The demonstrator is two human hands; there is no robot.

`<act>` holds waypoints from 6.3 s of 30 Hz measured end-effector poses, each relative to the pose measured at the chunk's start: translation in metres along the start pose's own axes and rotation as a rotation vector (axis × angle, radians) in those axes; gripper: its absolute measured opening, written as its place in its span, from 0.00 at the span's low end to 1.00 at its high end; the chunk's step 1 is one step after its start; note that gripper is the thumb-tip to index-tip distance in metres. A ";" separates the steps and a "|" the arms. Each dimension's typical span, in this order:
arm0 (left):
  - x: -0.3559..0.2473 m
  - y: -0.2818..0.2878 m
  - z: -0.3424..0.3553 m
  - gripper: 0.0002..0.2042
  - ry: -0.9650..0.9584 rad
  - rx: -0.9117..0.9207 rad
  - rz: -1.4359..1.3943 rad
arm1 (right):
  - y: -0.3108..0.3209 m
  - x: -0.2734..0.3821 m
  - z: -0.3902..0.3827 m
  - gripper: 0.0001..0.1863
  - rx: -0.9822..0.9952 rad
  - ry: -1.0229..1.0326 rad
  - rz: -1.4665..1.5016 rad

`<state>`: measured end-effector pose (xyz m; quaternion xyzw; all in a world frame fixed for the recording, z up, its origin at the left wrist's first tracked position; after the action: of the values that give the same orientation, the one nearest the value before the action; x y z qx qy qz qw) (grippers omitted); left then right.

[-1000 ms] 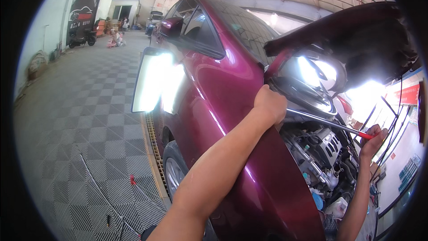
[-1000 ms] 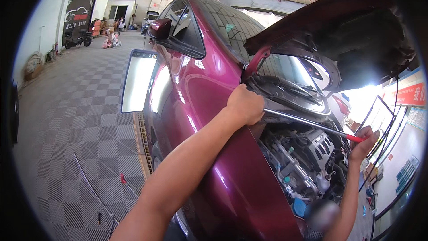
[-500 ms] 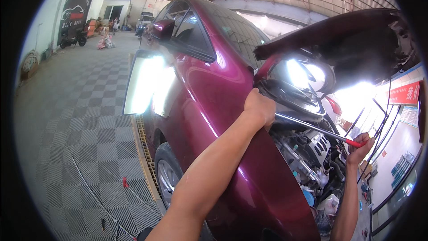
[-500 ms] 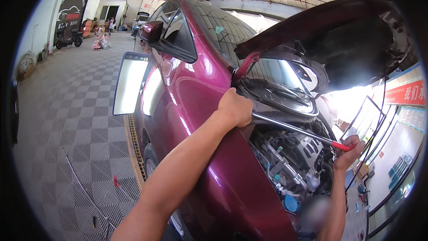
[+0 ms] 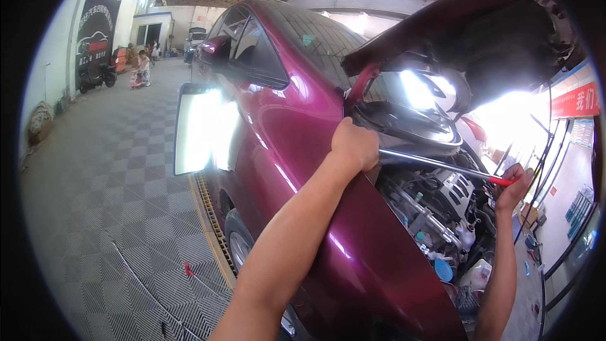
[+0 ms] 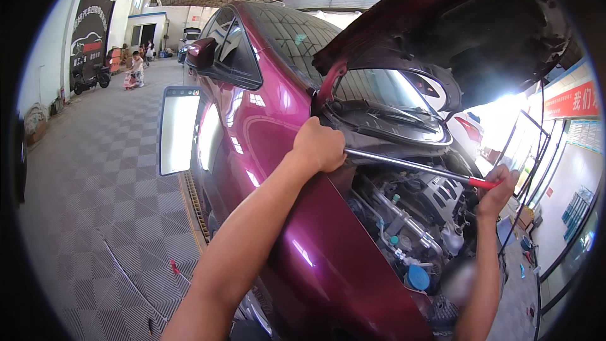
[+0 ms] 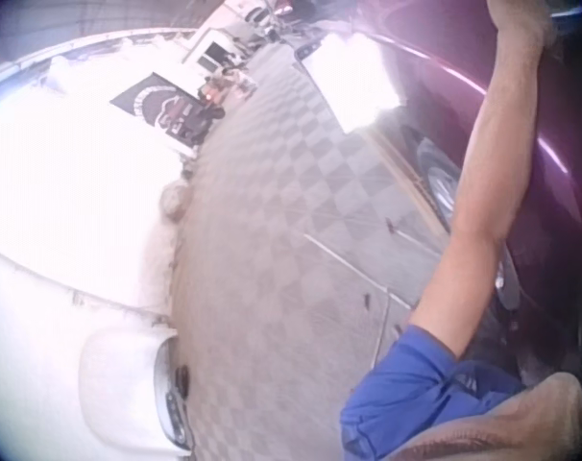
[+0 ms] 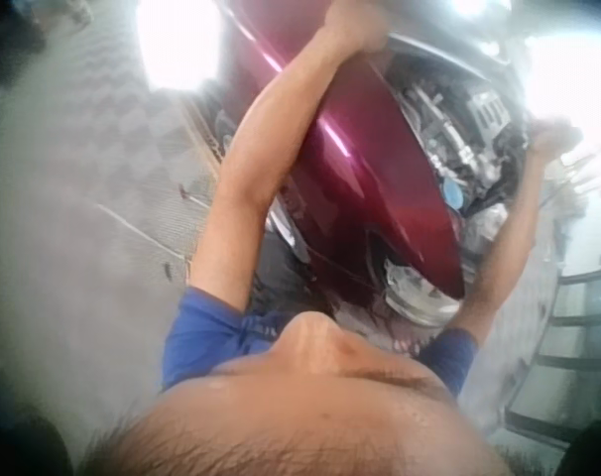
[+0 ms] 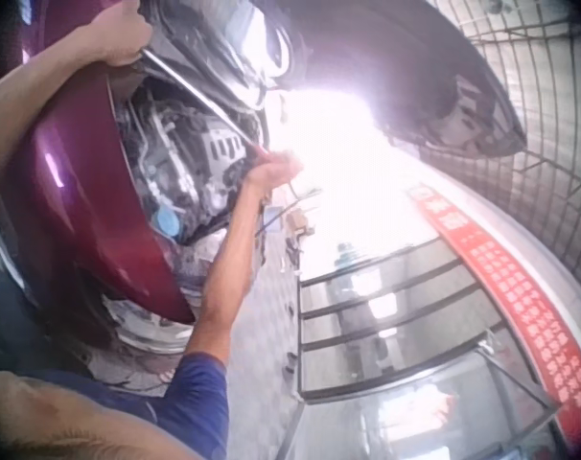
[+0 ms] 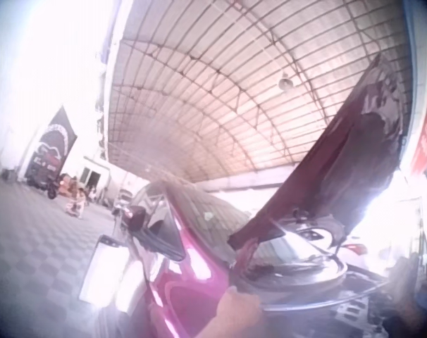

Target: The person uses a long metal rod to push and adjust the car's front fender from the engine bay area. They then use a hammer to tap the fender surface while holding a light panel against it to inspect the alignment.

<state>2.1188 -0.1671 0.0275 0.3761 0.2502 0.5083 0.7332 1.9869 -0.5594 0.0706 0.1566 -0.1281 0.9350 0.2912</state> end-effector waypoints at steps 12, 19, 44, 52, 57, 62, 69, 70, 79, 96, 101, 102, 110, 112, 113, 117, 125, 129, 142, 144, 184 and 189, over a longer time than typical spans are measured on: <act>-0.002 -0.007 -0.008 0.15 -0.038 -0.066 -0.034 | -0.004 0.015 0.002 0.33 0.008 0.138 -0.105; -0.002 -0.003 -0.006 0.14 -0.034 -0.082 -0.046 | -0.007 0.006 0.007 0.34 0.096 0.023 -0.029; -0.011 -0.002 0.004 0.14 -0.053 -0.058 0.025 | 0.018 -0.029 0.017 0.18 0.142 0.235 -0.268; -0.005 0.002 -0.010 0.14 -0.061 0.039 0.027 | 0.007 0.016 -0.007 0.19 0.100 0.103 -0.132; -0.014 0.005 -0.009 0.13 -0.109 -0.010 -0.099 | 0.024 0.013 -0.011 0.25 0.077 0.025 0.006; -0.013 0.003 -0.010 0.13 -0.115 -0.017 -0.078 | 0.020 0.006 -0.010 0.27 0.079 -0.014 -0.020; -0.011 0.003 -0.009 0.14 -0.118 -0.007 -0.091 | 0.018 0.008 -0.007 0.27 0.045 0.041 0.032; -0.012 0.002 -0.009 0.14 -0.112 -0.004 -0.093 | 0.017 0.010 -0.008 0.29 0.067 0.029 0.028; -0.012 0.001 -0.004 0.14 -0.092 0.017 -0.060 | 0.018 0.002 -0.010 0.30 0.033 0.038 -0.004; -0.010 -0.004 -0.003 0.14 -0.090 -0.016 -0.079 | 0.012 0.004 0.012 0.31 0.082 0.107 -0.159; -0.006 -0.004 -0.007 0.15 -0.106 -0.051 -0.066 | 0.005 0.017 -0.006 0.33 0.021 0.029 -0.058; -0.006 -0.007 -0.008 0.14 -0.089 -0.007 -0.071 | 0.012 0.012 -0.003 0.35 0.019 0.056 -0.068; -0.012 -0.005 -0.008 0.15 -0.108 -0.109 -0.085 | 0.012 0.018 0.004 0.33 0.067 -0.035 -0.117; -0.005 -0.009 -0.011 0.14 -0.078 -0.045 -0.071 | 0.006 0.012 0.002 0.33 0.079 -0.065 -0.099; -0.002 -0.008 -0.011 0.14 -0.060 -0.019 -0.058 | 0.001 0.016 -0.004 0.33 0.063 -0.053 -0.054; -0.013 0.004 -0.012 0.14 -0.076 0.073 -0.025 | 0.014 0.014 0.006 0.30 0.085 0.189 -0.187; -0.004 0.001 -0.011 0.15 -0.110 -0.073 -0.109 | 0.001 0.035 -0.010 0.32 0.066 -0.035 -0.114; -0.009 0.005 -0.010 0.16 -0.093 -0.063 -0.149 | 0.004 0.045 -0.003 0.33 -0.025 0.194 -0.216; -0.013 0.009 -0.014 0.18 -0.159 -0.088 -0.145 | 0.011 0.022 0.005 0.35 -0.090 0.186 -0.346; -0.020 0.008 -0.008 0.17 -0.171 -0.048 -0.073 | 0.024 -0.003 -0.003 0.35 -0.119 0.027 -0.149; -0.014 0.048 -0.132 0.18 -0.005 -0.281 -0.588 | 0.078 0.100 -0.152 0.47 0.635 -0.145 -0.038; -0.005 0.033 -0.185 0.22 -0.018 -0.339 -0.566 | 0.073 0.107 -0.155 0.46 0.692 -0.307 0.050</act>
<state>1.9594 -0.1101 -0.0555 0.1687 0.2501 0.3155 0.8997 1.8269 -0.5128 -0.0431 0.3807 0.1496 0.8955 0.1755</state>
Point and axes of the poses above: each hand's wrist, its own z-axis towards the middle knuckle, its own y-axis out of the back of the hand, x = y × z, the point moved 6 cm from there along z, towards the middle knuckle, and after that the axes turned 9 degrees about y, right-handed, at the moved point
